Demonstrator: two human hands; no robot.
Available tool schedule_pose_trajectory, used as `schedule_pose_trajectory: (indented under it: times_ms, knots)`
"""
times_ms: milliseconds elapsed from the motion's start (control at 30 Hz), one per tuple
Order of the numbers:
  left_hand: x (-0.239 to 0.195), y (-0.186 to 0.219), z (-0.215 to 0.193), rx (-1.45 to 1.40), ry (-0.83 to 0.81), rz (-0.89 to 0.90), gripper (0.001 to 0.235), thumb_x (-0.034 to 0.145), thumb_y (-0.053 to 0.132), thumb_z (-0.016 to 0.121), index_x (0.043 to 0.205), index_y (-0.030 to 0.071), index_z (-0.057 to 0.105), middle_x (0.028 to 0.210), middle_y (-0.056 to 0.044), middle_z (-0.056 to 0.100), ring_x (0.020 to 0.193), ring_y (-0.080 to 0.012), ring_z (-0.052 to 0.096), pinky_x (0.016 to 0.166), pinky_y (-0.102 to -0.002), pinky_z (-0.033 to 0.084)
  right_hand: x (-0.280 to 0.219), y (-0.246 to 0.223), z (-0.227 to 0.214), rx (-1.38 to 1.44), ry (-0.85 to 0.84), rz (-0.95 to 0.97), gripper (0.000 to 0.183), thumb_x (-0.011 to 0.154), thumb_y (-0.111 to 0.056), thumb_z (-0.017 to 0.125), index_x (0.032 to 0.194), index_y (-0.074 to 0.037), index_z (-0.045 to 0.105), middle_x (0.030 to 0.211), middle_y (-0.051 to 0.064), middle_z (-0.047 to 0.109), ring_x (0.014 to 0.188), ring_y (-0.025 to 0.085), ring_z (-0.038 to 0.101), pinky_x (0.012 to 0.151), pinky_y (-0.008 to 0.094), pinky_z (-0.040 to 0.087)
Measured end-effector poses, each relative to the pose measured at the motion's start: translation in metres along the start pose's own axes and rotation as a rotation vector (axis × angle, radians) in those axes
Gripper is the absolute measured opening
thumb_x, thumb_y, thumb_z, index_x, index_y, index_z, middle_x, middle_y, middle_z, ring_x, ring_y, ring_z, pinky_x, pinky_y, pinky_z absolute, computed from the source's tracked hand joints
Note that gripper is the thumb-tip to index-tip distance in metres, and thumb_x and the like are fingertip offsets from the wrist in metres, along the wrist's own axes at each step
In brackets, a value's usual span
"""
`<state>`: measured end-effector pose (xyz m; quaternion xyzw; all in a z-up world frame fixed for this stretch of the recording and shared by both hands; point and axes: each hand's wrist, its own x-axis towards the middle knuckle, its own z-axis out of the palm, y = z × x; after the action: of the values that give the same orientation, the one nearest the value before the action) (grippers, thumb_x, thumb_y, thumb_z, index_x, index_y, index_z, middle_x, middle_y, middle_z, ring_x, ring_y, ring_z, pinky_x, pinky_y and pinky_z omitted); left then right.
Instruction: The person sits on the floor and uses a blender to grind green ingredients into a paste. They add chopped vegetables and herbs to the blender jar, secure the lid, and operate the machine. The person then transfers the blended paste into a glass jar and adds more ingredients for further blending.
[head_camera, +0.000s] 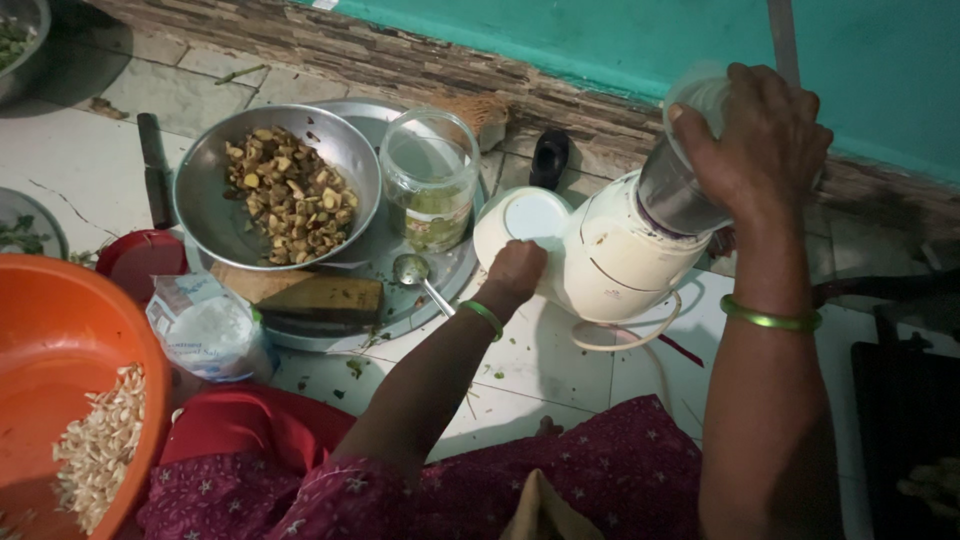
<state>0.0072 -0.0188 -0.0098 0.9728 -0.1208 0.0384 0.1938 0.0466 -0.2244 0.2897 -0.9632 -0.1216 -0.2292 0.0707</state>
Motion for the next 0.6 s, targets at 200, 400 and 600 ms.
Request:
schedule_pose_trajectory:
  times_ms: [200,400,600]
  knots:
    - [0.0,-0.024,-0.003,-0.12,0.124,-0.194,0.013,0.076,0.008,0.074,0.087,0.002,0.076,0.091,-0.021,0.074,0.088,-0.0397,0.072,0.079,-0.045,0.061,-0.002,0.0,0.003,-0.016,0.034,-0.003,0.071,0.097,-0.051,0.07,0.149,-0.006,0.058,0.151,0.02,0.053,0.131,0.045,0.045,0.096,0.062,0.039]
    - [-0.02,-0.045,-0.004,-0.664,0.12,-0.525,0.023,0.057,0.011,0.09,0.074,0.004,0.076,0.072,-0.016,0.074,0.068,-0.0299,0.076,0.072,-0.039,0.063,-0.001,0.001,0.0,0.003,0.016,-0.006,0.071,0.095,-0.05,0.07,0.148,-0.005,0.059,0.153,0.019,0.053,0.132,0.044,0.046,0.098,0.062,0.039]
    - [-0.03,-0.048,0.013,-0.616,0.467,-0.397,0.015,0.065,0.012,0.088,0.076,0.006,0.079,0.074,-0.016,0.074,0.069,-0.0302,0.074,0.071,-0.039,0.061,0.002,-0.006,-0.01,-0.006,-0.016,0.012,0.07,0.094,-0.05,0.068,0.145,-0.004,0.059,0.149,0.019,0.054,0.13,0.045,0.047,0.095,0.064,0.041]
